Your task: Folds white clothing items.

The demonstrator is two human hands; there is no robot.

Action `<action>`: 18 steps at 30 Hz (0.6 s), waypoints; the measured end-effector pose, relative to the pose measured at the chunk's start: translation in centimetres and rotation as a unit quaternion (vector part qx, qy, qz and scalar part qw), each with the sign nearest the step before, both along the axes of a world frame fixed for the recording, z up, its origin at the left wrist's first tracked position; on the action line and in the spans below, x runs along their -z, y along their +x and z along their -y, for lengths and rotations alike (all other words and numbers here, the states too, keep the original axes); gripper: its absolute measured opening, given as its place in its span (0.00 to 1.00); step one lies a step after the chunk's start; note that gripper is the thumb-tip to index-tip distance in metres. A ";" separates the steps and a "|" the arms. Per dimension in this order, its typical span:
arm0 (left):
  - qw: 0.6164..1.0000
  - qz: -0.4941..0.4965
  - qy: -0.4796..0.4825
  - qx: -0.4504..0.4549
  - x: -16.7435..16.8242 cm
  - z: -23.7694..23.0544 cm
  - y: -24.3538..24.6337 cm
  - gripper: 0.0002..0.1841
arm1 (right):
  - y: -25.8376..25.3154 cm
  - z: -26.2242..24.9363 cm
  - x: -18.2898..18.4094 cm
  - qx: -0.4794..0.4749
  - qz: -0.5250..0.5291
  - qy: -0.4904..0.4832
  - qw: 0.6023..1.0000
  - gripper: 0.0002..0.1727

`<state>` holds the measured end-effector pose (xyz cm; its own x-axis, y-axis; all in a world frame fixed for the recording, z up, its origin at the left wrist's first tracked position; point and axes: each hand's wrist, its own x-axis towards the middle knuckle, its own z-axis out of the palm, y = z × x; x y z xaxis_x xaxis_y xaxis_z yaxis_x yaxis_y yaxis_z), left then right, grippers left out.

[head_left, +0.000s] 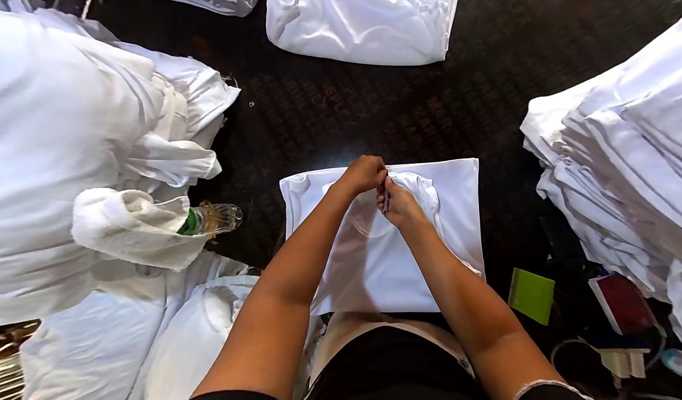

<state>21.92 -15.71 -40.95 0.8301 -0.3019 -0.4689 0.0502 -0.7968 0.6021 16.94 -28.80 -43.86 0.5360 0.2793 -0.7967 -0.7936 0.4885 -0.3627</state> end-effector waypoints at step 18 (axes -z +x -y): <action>0.870 -0.067 0.228 -0.432 1.5 -16.3 -30.2 0.30 | -6.0 26.1 4.5 -0.306 0.230 -0.638 0.669 0.27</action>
